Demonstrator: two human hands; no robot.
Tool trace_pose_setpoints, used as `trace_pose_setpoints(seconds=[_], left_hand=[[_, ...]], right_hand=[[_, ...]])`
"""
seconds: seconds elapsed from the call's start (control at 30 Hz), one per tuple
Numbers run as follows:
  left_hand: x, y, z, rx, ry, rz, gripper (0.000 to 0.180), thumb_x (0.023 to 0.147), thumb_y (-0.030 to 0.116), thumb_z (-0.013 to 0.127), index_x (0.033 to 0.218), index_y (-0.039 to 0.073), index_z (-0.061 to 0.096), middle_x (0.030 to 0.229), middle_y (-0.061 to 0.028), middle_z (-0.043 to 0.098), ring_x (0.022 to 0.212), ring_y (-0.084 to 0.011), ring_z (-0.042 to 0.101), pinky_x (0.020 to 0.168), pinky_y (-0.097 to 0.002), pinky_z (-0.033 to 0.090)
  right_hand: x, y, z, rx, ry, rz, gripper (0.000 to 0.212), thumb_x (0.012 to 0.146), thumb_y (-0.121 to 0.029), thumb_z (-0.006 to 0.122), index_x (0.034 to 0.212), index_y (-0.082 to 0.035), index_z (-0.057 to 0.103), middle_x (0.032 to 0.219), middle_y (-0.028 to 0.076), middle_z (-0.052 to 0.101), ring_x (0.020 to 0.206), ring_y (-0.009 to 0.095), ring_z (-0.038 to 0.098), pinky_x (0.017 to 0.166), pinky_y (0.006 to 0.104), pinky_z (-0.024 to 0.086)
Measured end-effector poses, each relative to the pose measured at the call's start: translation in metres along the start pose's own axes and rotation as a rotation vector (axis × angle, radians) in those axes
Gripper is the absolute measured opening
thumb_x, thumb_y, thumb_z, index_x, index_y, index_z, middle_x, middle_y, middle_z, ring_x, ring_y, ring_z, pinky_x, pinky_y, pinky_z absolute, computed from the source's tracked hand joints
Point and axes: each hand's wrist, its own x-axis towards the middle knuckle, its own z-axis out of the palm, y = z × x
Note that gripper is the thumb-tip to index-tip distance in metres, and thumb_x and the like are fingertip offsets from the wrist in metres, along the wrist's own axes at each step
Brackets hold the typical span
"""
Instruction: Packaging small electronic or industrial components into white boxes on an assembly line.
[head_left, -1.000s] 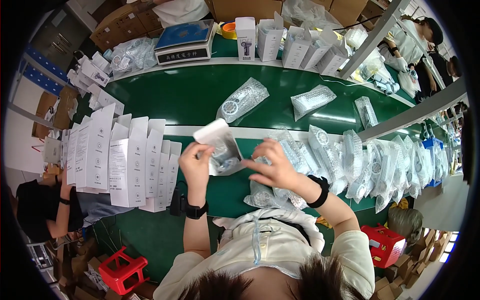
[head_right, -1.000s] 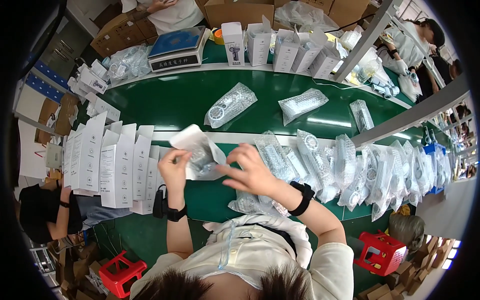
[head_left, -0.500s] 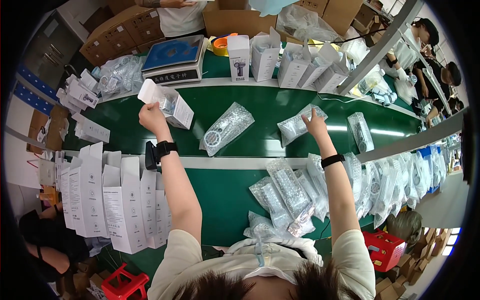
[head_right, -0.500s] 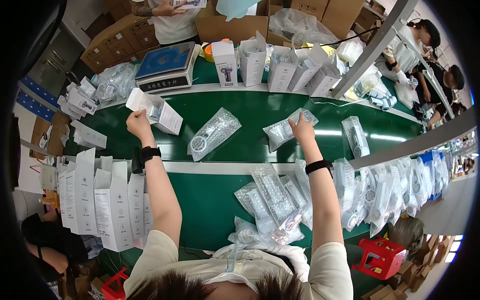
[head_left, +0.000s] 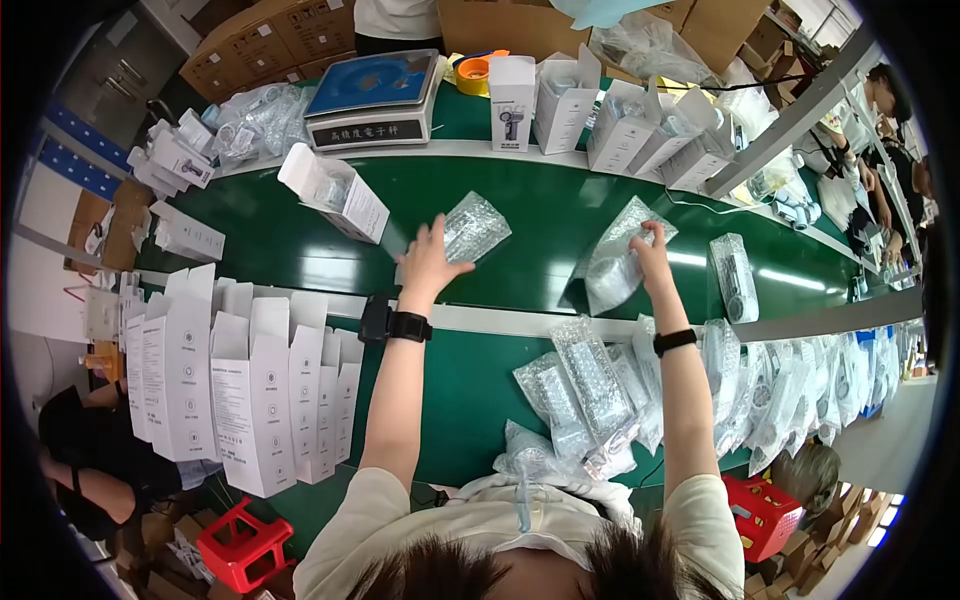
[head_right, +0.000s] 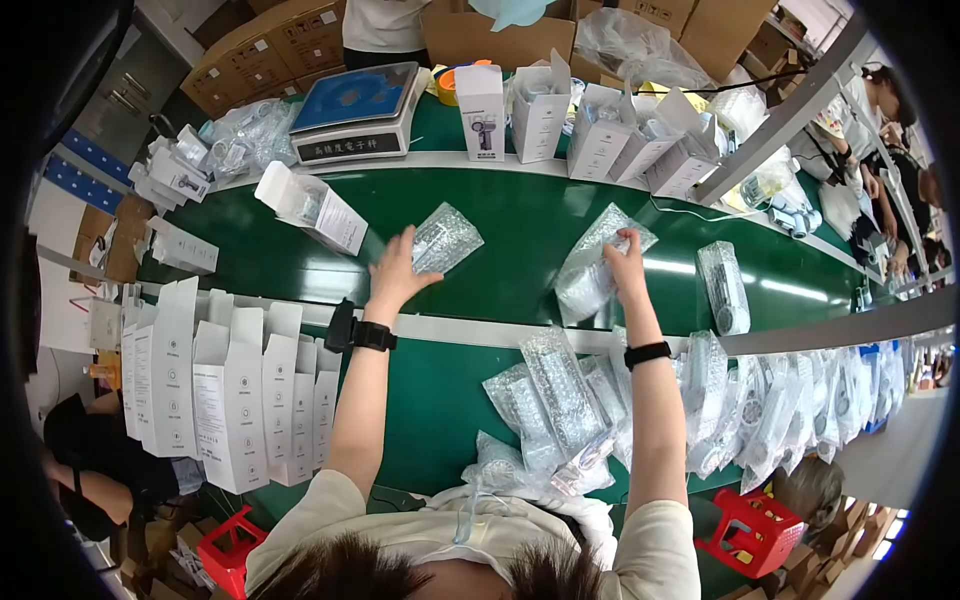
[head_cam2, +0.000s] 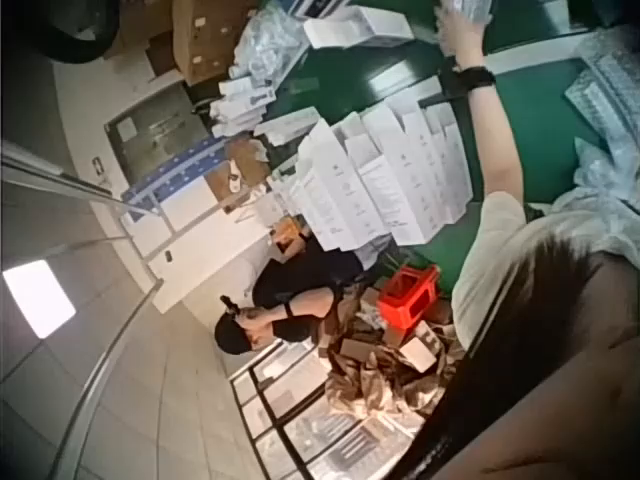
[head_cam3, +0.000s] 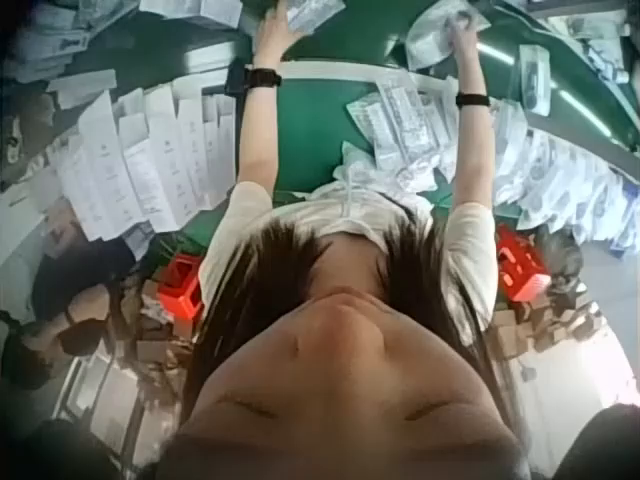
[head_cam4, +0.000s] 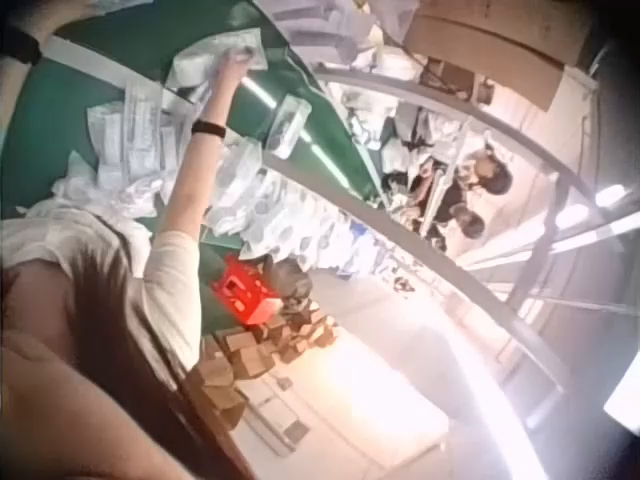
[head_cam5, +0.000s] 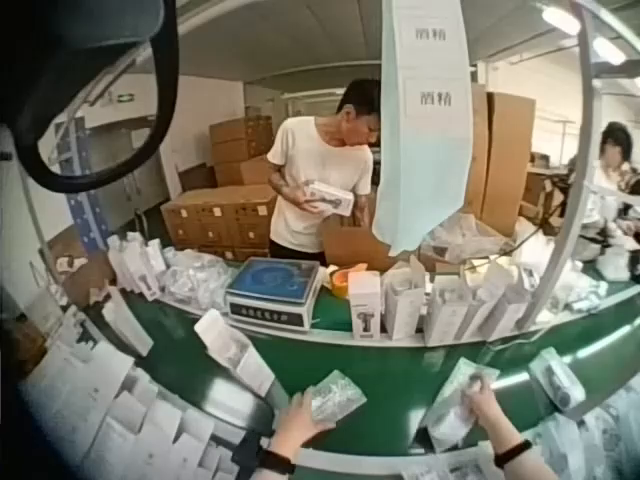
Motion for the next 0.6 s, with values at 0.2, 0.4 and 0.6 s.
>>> trace_pose_setpoints(seconds=[0.2,0.4,0.6], left_hand=[[-0.068,0.024,0.046,0.018,-0.080,-0.002,0.072,0.062,0.023,0.072,0.125,0.013,0.038,0.105,-0.0174,0.047,0.095,-0.0350,0.048,0.075,-0.0504,0.042],[-0.158,0.051,-0.002,-0.448,0.178,0.382,0.066,0.069,0.023,0.070,0.123,0.003,0.038,0.121,-0.0208,0.039,0.106,-0.0380,0.042,0.086,-0.0417,0.039],[-0.207,-0.023,-0.176,0.560,0.738,-0.301,0.072,0.066,0.022,0.072,0.125,0.002,0.036,0.126,-0.0195,0.035,0.108,-0.0371,0.037,0.087,-0.0482,0.034]], right_hand=[[-0.129,-0.066,-0.090,0.370,-0.201,-0.089,0.044,0.072,-0.002,0.043,0.115,-0.014,0.044,0.076,-0.002,0.048,0.062,0.006,0.041,0.054,0.0199,0.033],[-0.208,-0.047,-0.119,0.624,-0.116,0.020,0.044,0.077,-0.013,0.045,0.121,-0.013,0.043,0.091,0.004,0.052,0.076,0.011,0.051,0.067,0.0231,0.043],[-0.264,-0.083,-0.086,0.671,-0.152,0.092,0.045,0.084,-0.028,0.047,0.126,-0.013,0.041,0.092,0.007,0.056,0.076,0.014,0.055,0.066,0.0245,0.045]])
